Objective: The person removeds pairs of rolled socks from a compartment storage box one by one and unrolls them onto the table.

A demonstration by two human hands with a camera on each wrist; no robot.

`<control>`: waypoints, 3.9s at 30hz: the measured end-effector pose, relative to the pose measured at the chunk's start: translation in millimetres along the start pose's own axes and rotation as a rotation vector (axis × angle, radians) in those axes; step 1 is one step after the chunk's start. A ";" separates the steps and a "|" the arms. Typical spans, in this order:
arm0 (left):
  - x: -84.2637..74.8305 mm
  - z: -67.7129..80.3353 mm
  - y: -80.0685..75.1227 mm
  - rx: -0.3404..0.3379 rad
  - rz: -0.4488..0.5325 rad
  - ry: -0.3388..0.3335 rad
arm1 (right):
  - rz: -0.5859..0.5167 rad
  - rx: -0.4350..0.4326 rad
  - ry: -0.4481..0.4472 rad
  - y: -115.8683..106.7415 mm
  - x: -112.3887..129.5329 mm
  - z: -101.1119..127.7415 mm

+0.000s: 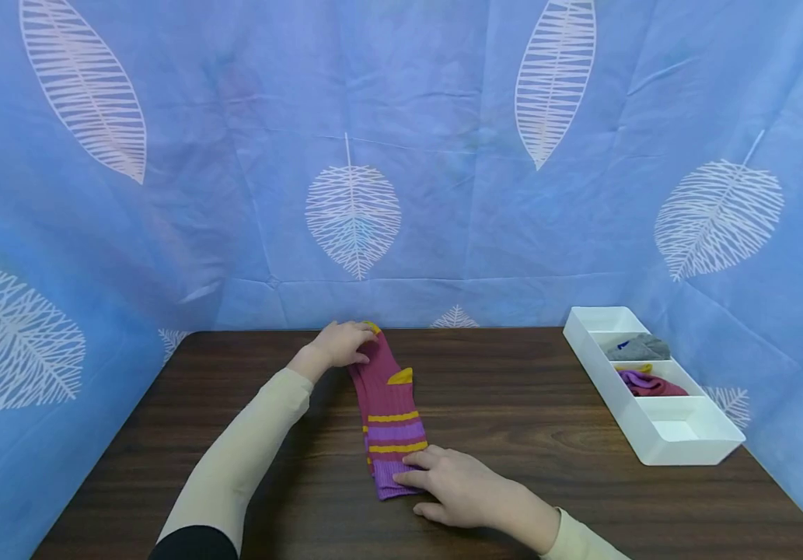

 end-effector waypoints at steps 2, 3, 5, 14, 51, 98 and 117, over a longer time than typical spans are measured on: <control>0.3 3.8 7.9 0.088 0.026 0.008 | -0.005 0.002 0.004 -0.2 0.2 0.1; 1.9 6.1 12.0 0.127 0.033 0.000 | -0.003 -0.001 0.003 -0.6 0.5 0.2; 6.5 11.4 17.5 0.189 0.054 -0.031 | 0.001 -0.003 0.008 -1.0 0.7 0.1; 25.9 45.9 20.1 0.284 0.108 -0.194 | 0.073 -0.031 0.104 -8.5 -8.9 1.3; -20.5 241.4 -10.0 0.096 0.180 -0.276 | -0.043 0.011 0.390 6.8 -119.9 -119.6; -17.5 317.1 -4.2 0.119 0.060 -0.701 | -0.131 0.133 0.208 37.6 -31.5 -328.8; 7.4 323.2 -22.4 -0.169 -0.096 -0.628 | -0.212 0.128 0.240 36.5 -37.7 -335.6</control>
Point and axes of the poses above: each hand's wrist, its own z-axis away from the middle knuckle, its own y-axis out of the palm, x = y × z, the point moved 8 cm from there along -z, towards the middle knuckle, and after that the axes turned 2 degrees about -x, right-handed, at the moved point
